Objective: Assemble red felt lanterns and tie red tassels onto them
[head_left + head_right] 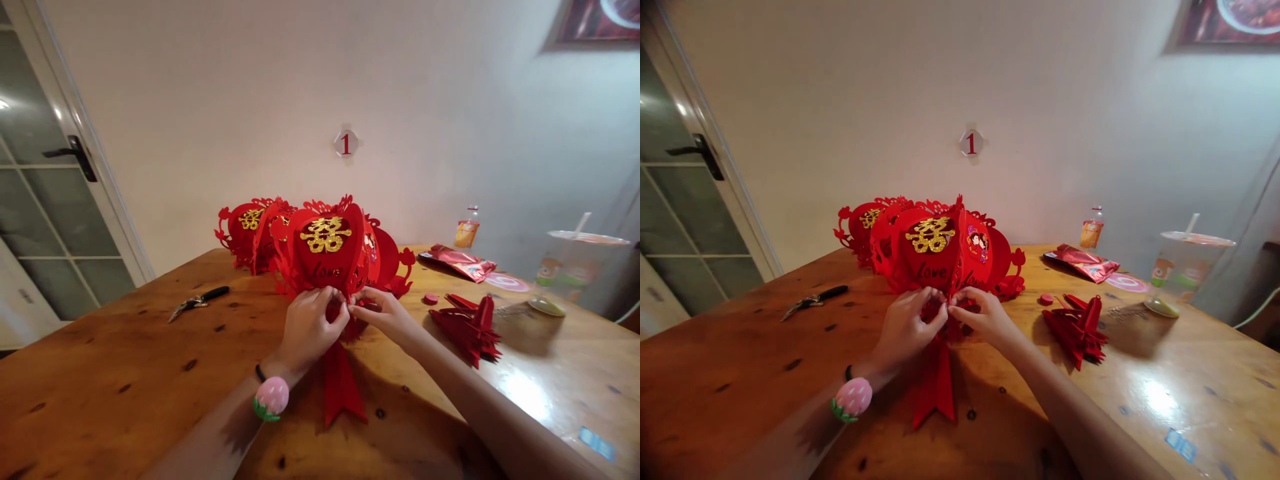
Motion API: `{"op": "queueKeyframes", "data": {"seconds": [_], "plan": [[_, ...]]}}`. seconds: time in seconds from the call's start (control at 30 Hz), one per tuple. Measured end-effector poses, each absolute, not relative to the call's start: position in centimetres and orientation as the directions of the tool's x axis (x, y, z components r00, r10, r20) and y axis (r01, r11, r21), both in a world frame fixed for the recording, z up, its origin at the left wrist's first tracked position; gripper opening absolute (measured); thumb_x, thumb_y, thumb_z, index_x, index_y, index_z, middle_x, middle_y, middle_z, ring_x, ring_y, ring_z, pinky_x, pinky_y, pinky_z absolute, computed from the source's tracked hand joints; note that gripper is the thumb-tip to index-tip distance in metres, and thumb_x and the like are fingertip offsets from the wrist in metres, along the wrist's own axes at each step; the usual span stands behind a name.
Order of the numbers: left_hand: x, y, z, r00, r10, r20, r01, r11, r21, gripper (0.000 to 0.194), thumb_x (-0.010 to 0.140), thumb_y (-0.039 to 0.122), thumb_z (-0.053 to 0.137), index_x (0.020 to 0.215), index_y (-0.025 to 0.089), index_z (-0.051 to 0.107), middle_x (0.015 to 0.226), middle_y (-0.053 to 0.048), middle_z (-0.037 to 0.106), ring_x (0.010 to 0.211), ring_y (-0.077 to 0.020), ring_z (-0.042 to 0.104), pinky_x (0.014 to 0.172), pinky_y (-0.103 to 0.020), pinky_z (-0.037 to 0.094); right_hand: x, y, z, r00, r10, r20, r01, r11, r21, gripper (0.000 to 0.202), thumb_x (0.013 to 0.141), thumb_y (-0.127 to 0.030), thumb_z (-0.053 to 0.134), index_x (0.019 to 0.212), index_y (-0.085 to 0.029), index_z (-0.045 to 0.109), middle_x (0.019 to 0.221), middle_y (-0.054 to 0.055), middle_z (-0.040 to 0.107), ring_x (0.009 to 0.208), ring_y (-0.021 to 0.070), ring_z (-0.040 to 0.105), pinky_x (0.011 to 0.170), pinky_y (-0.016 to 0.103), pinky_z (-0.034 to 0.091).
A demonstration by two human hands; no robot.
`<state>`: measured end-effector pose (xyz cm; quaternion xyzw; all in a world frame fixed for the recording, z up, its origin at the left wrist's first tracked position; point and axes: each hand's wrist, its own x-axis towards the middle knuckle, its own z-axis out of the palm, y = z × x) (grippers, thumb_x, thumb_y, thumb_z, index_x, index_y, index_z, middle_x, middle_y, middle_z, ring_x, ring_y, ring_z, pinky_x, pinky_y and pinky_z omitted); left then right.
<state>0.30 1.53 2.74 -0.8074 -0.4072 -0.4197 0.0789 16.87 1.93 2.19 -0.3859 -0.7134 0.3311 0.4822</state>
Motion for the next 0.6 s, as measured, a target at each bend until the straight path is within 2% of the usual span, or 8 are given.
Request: {"op": "queueKeyframes", "data": {"seconds": [0.23, 0.37, 0.53, 0.6], "plan": [[0.35, 1.50, 2.81, 0.309, 0.618, 0.723, 0.777, -0.602, 0.182, 0.005, 0.080, 0.025, 0.052, 0.082, 0.022, 0.053, 0.075, 0.002, 0.065, 0.068, -0.0139, 0.060, 0.060, -0.023, 0.039, 16.85, 1.77, 2.33, -0.307, 0.894, 0.326, 0.027, 0.351, -0.936, 0.014, 0.072, -0.030, 0.062, 0.077, -0.017, 0.058, 0.077, -0.002, 0.058, 0.075, 0.0114, 0.053, 0.072, 0.024, 0.040], [0.09, 1.61, 3.07, 0.342, 0.605, 0.719, 0.757, -0.631, 0.170, 0.007, 0.081, 0.027, 0.051, 0.084, 0.022, 0.054, 0.077, 0.002, 0.066, 0.069, -0.0134, 0.061, 0.060, -0.023, 0.040, 17.03, 1.72, 2.23, -0.313, 0.900, 0.304, 0.019, 0.326, -0.945, 0.017, 0.073, -0.032, 0.063, 0.075, -0.017, 0.058, 0.075, -0.002, 0.056, 0.073, 0.0106, 0.052, 0.072, 0.024, 0.039], [-0.31, 1.84, 3.38, 0.312, 0.654, 0.689, 0.703, -0.647, 0.296, 0.008, 0.082, 0.027, 0.052, 0.086, 0.023, 0.056, 0.081, 0.003, 0.067, 0.072, -0.0126, 0.062, 0.065, -0.022, 0.043, 16.95, 2.01, 2.05, -0.299, 0.905, 0.303, 0.007, 0.320, -0.947, 0.025, 0.072, -0.038, 0.064, 0.083, -0.018, 0.057, 0.082, 0.000, 0.058, 0.078, 0.0125, 0.055, 0.075, 0.026, 0.042], [-0.45, 1.89, 3.41, 0.302, 0.661, 0.687, 0.674, -0.658, 0.337, 0.008, 0.082, 0.027, 0.052, 0.087, 0.022, 0.056, 0.084, 0.002, 0.067, 0.074, -0.0127, 0.062, 0.067, -0.022, 0.044, 17.10, 2.11, 2.12, -0.288, 0.901, 0.325, 0.074, 0.359, -0.930, 0.026, 0.071, -0.038, 0.064, 0.085, -0.018, 0.056, 0.083, 0.000, 0.059, 0.078, 0.0133, 0.056, 0.072, 0.027, 0.044]]}}
